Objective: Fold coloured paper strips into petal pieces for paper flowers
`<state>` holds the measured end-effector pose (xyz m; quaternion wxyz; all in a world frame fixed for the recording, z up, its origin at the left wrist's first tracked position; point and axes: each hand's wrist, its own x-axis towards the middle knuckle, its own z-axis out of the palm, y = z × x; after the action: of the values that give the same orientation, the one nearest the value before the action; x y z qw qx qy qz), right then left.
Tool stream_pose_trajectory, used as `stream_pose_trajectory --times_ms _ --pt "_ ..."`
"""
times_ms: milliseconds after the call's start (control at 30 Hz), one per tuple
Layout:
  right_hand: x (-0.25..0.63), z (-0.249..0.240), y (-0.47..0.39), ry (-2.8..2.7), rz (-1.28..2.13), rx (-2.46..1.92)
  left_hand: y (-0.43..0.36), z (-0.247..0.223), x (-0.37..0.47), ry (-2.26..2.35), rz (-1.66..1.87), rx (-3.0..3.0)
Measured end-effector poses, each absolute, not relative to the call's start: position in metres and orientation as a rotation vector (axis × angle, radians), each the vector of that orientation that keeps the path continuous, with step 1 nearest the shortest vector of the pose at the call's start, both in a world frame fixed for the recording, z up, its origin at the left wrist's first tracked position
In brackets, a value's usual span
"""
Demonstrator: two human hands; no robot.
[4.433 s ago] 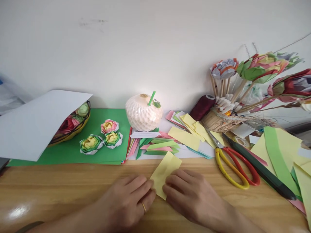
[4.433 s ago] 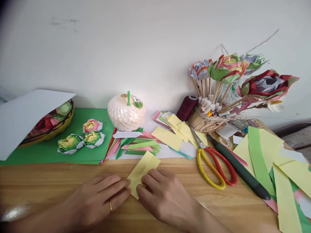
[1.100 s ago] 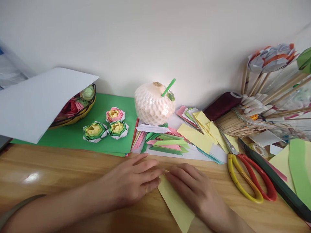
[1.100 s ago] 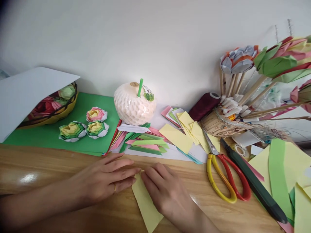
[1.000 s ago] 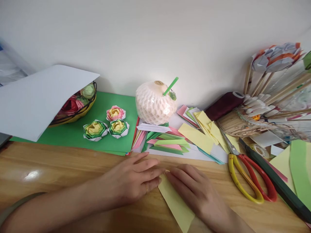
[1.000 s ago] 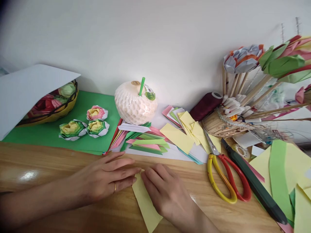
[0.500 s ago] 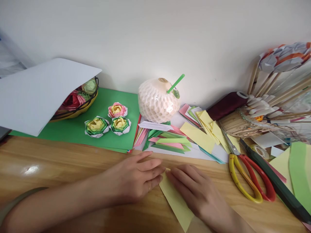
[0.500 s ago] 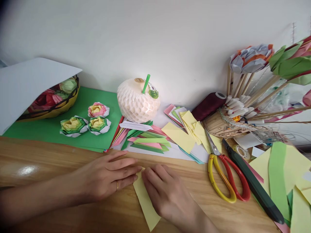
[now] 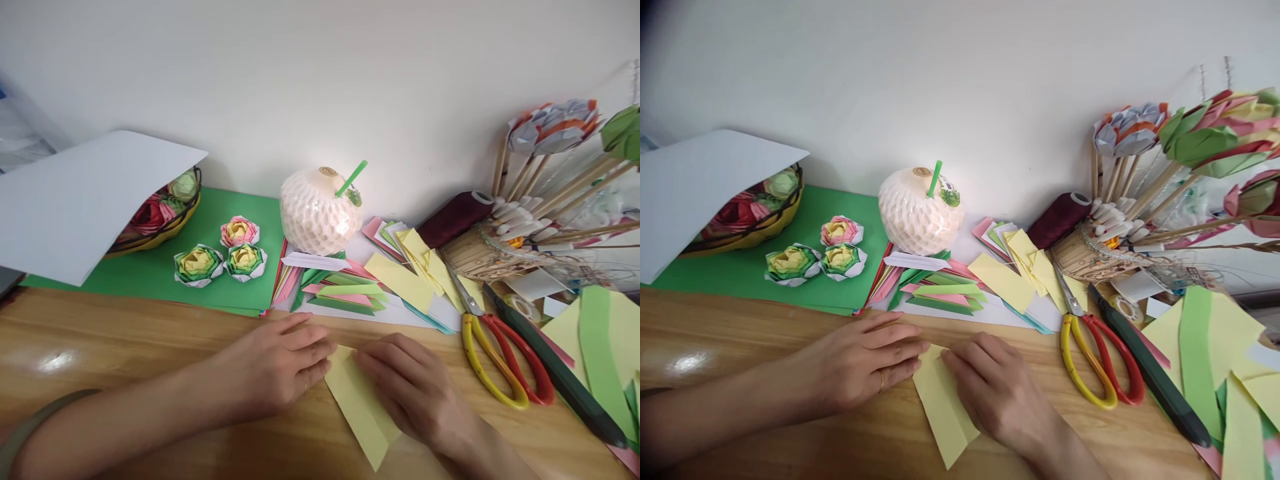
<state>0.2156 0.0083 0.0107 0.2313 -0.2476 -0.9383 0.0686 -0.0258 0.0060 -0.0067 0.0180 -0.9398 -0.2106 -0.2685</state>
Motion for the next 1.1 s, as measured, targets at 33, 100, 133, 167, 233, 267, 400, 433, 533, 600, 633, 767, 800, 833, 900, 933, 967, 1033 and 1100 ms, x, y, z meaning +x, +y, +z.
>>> stream_pose_trajectory --times_ms 33,100,133,167,233,267,400,433,533,600,633,767,800,833,900,933,967,1033,1100 --pt "0.215 0.011 0.009 -2.592 0.179 -0.699 0.006 -0.006 -0.026 -0.65 -0.826 -2.921" --pt "0.212 0.014 0.01 -2.653 0.185 -0.736 0.006 -0.006 -0.026 -0.65 -0.816 -2.921" --pt "0.212 0.016 0.01 -2.688 0.206 -0.759 0.006 -0.006 -0.026 -0.648 -0.81 -2.923" --pt "0.212 0.018 0.011 -2.715 0.232 -0.775 0.006 -0.007 -0.026 -0.652 -0.803 -2.925" --pt "0.215 0.021 0.014 -2.746 0.281 -0.782 0.006 -0.007 -0.026 -0.664 -0.789 -2.933" --pt "0.218 0.023 0.015 -2.753 0.302 -0.779 0.006 -0.008 -0.027 -0.67 -0.781 -2.936" --pt "0.232 0.027 0.02 -2.685 0.489 -0.796 0.007 -0.01 -0.029 -0.662 -0.757 -2.953" --pt "0.235 0.028 0.021 -2.65 0.583 -0.822 0.008 -0.011 -0.03 -0.661 -0.76 -2.957" --pt "0.238 0.035 0.019 -2.593 0.968 -0.92 0.01 -0.013 -0.031 -0.673 -0.793 -2.973" --pt "0.236 0.039 0.016 -2.573 1.159 -0.914 0.01 -0.013 -0.033 -0.686 -0.8 -2.985" --pt "0.234 0.041 0.015 -2.57 1.193 -0.896 0.01 -0.012 -0.033 -0.694 -0.786 -2.988" --pt "0.224 0.039 0.007 -2.662 0.897 -0.867 0.005 -0.005 -0.034 -0.726 -0.74 -2.939" --pt "0.221 0.037 0.004 -2.689 0.769 -0.877 0.003 -0.003 -0.033 -0.727 -0.786 -2.92" --pt "0.218 0.034 0.001 -2.697 0.636 -0.896 0.0 -0.001 -0.032 -0.721 -0.862 -2.908" --pt "0.213 0.028 -0.007 -2.666 0.394 -0.942 -0.007 0.003 -0.028 -0.671 -1.025 -2.912" --pt "0.211 0.025 -0.011 -2.639 0.289 -0.951 -0.01 0.005 -0.026 -0.634 -1.057 -2.935" --pt "0.209 0.023 -0.014 -2.624 0.214 -0.95 -0.013 0.006 -0.024 -0.602 -1.058 -2.962" --pt "0.206 0.021 -0.02 -2.615 0.167 -0.936 -0.019 0.008 -0.019 -0.586 -0.985 -3.014" --pt "0.205 0.021 -0.022 -2.649 0.241 -0.894 -0.022 0.01 -0.017 -0.616 -0.93 -3.035"
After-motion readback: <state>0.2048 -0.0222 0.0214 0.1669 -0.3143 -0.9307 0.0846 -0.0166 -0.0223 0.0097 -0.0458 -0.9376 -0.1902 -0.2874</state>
